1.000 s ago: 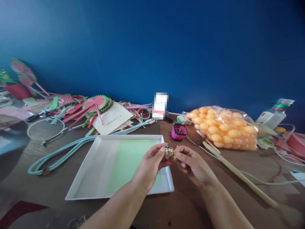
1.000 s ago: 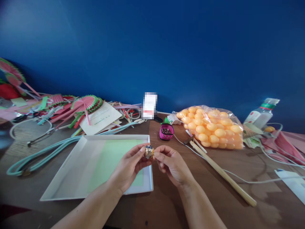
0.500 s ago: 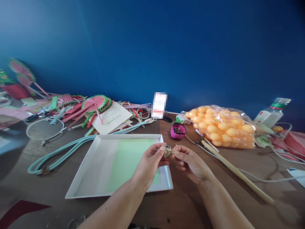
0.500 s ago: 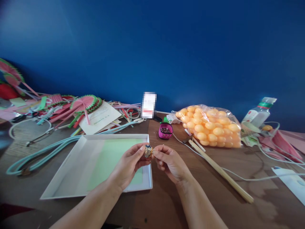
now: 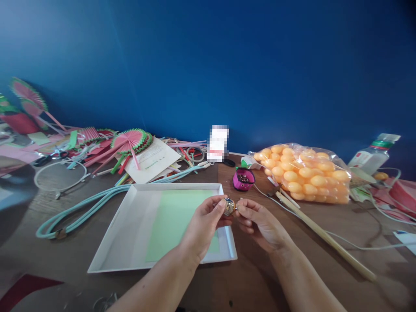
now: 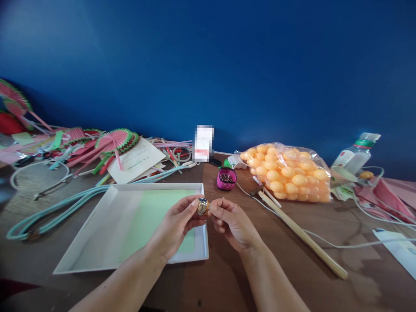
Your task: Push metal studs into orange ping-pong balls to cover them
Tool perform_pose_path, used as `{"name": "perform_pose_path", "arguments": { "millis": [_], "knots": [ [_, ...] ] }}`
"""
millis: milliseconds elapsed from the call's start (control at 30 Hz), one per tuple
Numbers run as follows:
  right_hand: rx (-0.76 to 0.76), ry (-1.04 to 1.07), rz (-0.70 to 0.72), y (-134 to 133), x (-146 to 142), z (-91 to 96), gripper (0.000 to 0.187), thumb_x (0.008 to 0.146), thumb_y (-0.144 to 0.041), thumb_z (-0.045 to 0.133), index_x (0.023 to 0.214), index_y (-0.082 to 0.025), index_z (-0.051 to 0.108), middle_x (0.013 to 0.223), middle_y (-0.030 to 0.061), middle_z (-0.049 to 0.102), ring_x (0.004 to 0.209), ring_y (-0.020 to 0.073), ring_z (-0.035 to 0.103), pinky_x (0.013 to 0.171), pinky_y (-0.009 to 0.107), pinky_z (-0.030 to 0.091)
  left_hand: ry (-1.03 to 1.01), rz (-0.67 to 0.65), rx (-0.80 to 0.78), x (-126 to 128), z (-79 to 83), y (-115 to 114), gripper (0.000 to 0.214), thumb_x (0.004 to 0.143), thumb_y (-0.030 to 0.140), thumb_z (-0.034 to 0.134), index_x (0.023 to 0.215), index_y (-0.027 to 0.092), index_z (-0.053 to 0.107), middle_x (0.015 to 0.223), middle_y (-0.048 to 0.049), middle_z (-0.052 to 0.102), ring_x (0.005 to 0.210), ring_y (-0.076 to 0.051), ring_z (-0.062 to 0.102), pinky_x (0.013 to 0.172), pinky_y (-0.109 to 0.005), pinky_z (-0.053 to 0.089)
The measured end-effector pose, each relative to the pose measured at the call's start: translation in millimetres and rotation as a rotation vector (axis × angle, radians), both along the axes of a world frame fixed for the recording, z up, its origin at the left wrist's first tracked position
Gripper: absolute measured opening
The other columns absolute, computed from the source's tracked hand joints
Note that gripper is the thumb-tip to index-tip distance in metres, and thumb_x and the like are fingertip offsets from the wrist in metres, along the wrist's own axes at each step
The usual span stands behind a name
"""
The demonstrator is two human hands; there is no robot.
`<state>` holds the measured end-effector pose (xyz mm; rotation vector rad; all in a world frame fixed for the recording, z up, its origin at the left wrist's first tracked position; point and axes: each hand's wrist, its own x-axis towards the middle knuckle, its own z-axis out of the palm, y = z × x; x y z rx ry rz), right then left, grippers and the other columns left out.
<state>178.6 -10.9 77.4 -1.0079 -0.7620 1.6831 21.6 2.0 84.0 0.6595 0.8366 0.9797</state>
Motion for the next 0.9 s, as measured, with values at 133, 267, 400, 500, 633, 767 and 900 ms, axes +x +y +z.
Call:
{"name": "perform_pose_path", "arguments": {
  "millis": [133,267,400,500,633,767,900],
  "knots": [
    [0.008,0.002,-0.005,-0.5,-0.4,1.5,0.024,0.068,-0.032,0.078,0.069,-0.016,0.06,0.064,-0.002,0.051,0.047,0.0041,0.027,0.041,0.017,0.018,-0.015,0.001,-0.003,-0.1,0.6,-0.1,0.041,0.071,0.038,0.072,0.103,0.014,0.062,0.086,-0.0055,0.065,0.071,-0.012,0.061,0.066,-0.026,0.051],
    [0.019,-0.013,-0.025,-1.0,-1.8,4.0,0.026,0.067,-0.034,0.079,0.068,-0.016,0.06,0.065,-0.0016,0.052,0.048,0.0046,0.027,0.041,0.018,0.018,-0.029,0.008,-0.007,-0.3,0.4,0.1,0.041,0.069,0.038,0.074,0.101,0.015,0.064,0.087,-0.0056,0.065,0.073,-0.013,0.062,0.067,-0.027,0.051],
    [0.035,-0.023,-0.029,-1.8,-2.4,5.2,0.025,0.068,-0.034,0.078,0.068,-0.016,0.06,0.064,-0.002,0.051,0.048,0.0048,0.028,0.041,0.018,0.02,-0.036,0.0,-0.006,-0.3,-0.4,0.3,0.04,0.069,0.037,0.074,0.102,0.015,0.064,0.088,-0.0064,0.066,0.074,-0.014,0.062,0.068,-0.027,0.052],
    [0.046,-0.033,-0.025,-2.6,-2.3,5.5,0.024,0.069,-0.033,0.077,0.069,-0.016,0.06,0.062,-0.0023,0.051,0.048,0.0051,0.029,0.041,0.018,0.021,-0.045,-0.002,-0.005,-0.2,-0.4,0.1,0.039,0.07,0.036,0.074,0.101,0.015,0.065,0.088,-0.006,0.066,0.073,-0.014,0.062,0.068,-0.027,0.052],
    [0.052,-0.027,-0.023,-3.3,-2.5,6.3,0.022,0.07,-0.031,0.076,0.069,-0.016,0.06,0.06,-0.0029,0.049,0.047,0.0048,0.03,0.041,0.017,0.022,-0.052,-0.013,-0.015,-0.8,0.4,-0.5,0.036,0.072,0.034,0.072,0.102,0.015,0.064,0.089,-0.0057,0.066,0.074,-0.013,0.062,0.069,-0.026,0.052],
    [0.055,-0.021,-0.025,-3.5,-2.9,6.8,0.022,0.07,-0.031,0.077,0.07,-0.016,0.061,0.06,-0.0029,0.049,0.048,0.0048,0.031,0.041,0.017,0.024,-0.044,-0.016,-0.009,-1.1,1.0,-0.7,0.035,0.074,0.034,0.07,0.103,0.015,0.063,0.09,-0.0058,0.066,0.074,-0.013,0.062,0.07,-0.026,0.052],
    [0.049,-0.02,-0.036,-3.0,-2.9,6.0,0.023,0.068,-0.031,0.078,0.07,-0.016,0.061,0.059,-0.0035,0.046,0.048,0.0053,0.03,0.04,0.017,0.025,-0.048,-0.018,-0.006,-0.8,0.6,-0.5,0.036,0.074,0.033,0.07,0.103,0.015,0.063,0.089,-0.0057,0.066,0.073,-0.013,0.062,0.069,-0.026,0.052]
  ]
}}
